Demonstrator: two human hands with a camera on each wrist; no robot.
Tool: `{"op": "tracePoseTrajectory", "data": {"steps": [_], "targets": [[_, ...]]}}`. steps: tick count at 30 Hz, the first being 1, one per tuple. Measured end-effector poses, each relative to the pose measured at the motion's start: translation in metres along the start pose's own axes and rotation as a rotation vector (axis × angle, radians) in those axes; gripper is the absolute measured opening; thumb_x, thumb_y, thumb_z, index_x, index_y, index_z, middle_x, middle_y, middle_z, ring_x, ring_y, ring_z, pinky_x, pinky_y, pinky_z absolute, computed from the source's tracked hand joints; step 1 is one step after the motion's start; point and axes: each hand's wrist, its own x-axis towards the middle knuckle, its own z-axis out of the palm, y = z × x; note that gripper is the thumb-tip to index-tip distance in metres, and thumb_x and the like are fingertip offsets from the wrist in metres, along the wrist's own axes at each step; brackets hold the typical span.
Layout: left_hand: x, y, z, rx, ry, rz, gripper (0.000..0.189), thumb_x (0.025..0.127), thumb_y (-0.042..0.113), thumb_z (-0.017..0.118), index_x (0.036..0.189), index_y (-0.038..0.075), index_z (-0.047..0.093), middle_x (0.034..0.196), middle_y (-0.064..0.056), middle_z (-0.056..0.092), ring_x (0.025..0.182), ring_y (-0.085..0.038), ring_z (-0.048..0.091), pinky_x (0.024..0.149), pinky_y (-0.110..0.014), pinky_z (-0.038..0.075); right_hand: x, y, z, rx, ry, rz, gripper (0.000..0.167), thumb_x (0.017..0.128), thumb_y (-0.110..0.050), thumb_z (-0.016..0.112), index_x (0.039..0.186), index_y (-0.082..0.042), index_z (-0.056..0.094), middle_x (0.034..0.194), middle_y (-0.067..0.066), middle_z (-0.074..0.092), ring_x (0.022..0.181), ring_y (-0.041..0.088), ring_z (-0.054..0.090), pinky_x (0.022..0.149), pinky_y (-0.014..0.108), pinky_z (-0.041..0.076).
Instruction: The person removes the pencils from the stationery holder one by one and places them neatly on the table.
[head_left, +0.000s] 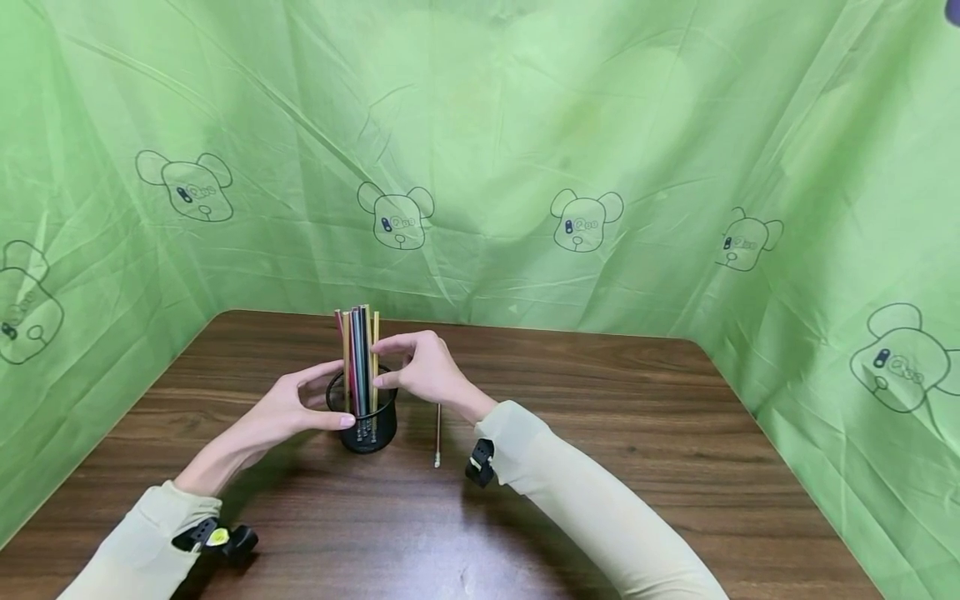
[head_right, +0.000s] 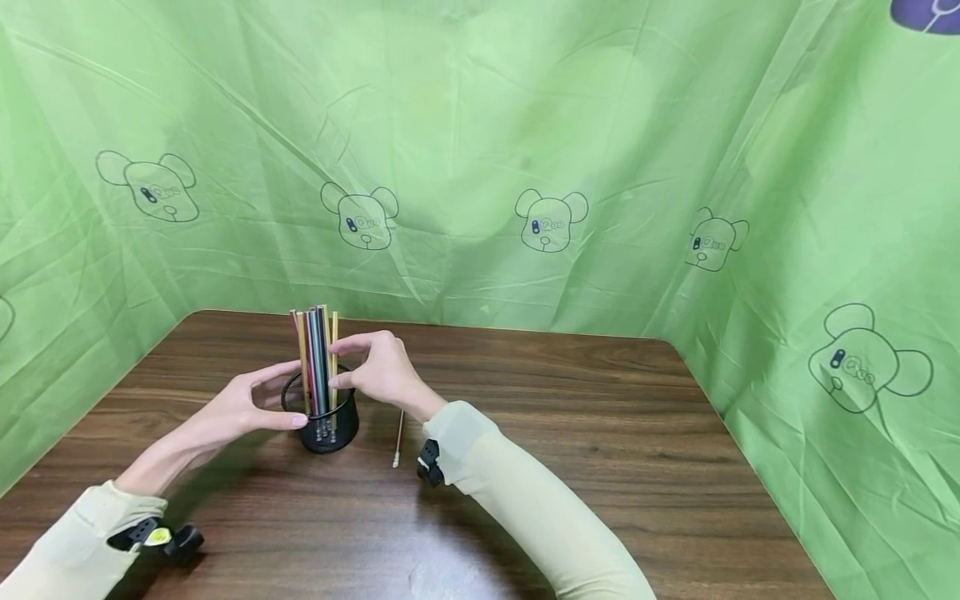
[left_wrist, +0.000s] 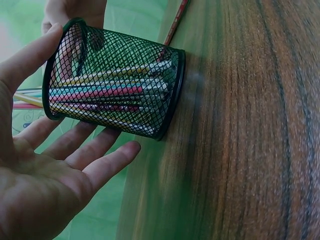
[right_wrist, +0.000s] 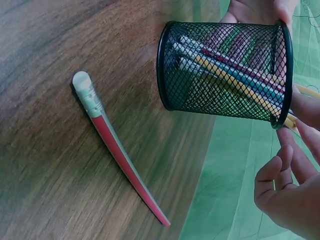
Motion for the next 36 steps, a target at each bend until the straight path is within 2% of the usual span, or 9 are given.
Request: {"op": "tracePoseTrajectory", "data": {"steps": [4,10,12,17,26,31,36], "targets": [[0.000,0.000,0.000,-0.008,0.002,-0.005,0.087,0.090,0.013,0.085,0.162,0.001,0.038,0.146,-0.026,0.057,0.137,-0.042,0.051,0.097,-0.026,0.048,0.002,-0.001,0.000,0.008,0.010,-0.025,0.044,0.078,-0.004,0.093,0.119,-0.010,0.081,0.111,0.002,0.079,0.057,0.008,0.052,0.058,0.025,0.047],[0.000,0.000,0.000,0.014,0.011,-0.004,0.088,0.089,0.014,0.086,0.161,0.000,0.038,0.148,-0.027,0.056,0.138,-0.043,0.049,0.097,-0.026,0.048,0.002,-0.001,-0.002,0.004,0.006,-0.042,0.044,0.078,-0.005,0.093,0.120,-0.010,0.080,0.075,0.010,0.069,0.057,0.008,0.049,0.054,0.025,0.043],[0.000,0.000,0.000,0.024,0.014,-0.005,0.088,0.089,0.014,0.086,0.161,0.000,0.038,0.148,-0.026,0.056,0.139,-0.043,0.049,0.097,-0.027,0.048,0.001,0.000,-0.001,-0.004,0.000,-0.039,0.044,0.079,-0.005,0.093,0.120,-0.010,0.080,0.079,0.008,0.071,0.058,0.008,0.050,0.054,0.024,0.043],[-0.001,0.000,0.000,0.028,0.017,-0.012,0.088,0.089,0.015,0.086,0.161,0.001,0.039,0.149,-0.026,0.055,0.139,-0.042,0.050,0.098,-0.028,0.048,-0.001,0.002,0.002,-0.012,0.000,-0.024,0.043,0.078,-0.004,0.093,0.118,-0.011,0.081,0.105,0.001,0.079,0.061,0.008,0.053,0.058,0.024,0.045],[-0.001,0.000,0.001,0.006,0.008,0.003,0.087,0.089,0.014,0.086,0.161,0.001,0.039,0.146,-0.025,0.058,0.137,-0.041,0.052,0.097,-0.026,0.049,0.000,0.003,0.006,-0.028,0.004,-0.022,0.043,0.078,-0.005,0.094,0.118,-0.013,0.081,0.107,-0.003,0.079,0.069,0.009,0.058,0.065,0.024,0.048],[-0.001,-0.001,0.001,0.014,0.009,0.012,0.087,0.089,0.013,0.086,0.161,0.000,0.039,0.146,-0.026,0.057,0.137,-0.042,0.052,0.097,-0.027,0.049,0.001,0.006,0.008,-0.027,0.033,-0.047,0.045,0.076,-0.006,0.095,0.118,-0.013,0.080,0.104,-0.002,0.080,0.066,0.012,0.060,0.062,0.024,0.049],[-0.001,0.000,0.002,0.015,0.016,0.003,0.087,0.088,0.014,0.086,0.161,0.001,0.039,0.146,-0.026,0.058,0.137,-0.042,0.052,0.097,-0.026,0.049,0.002,0.006,0.009,-0.043,0.102,-0.054,0.045,0.073,-0.009,0.097,0.115,-0.012,0.081,0.100,-0.002,0.078,0.061,0.010,0.058,0.057,0.025,0.048]]}}
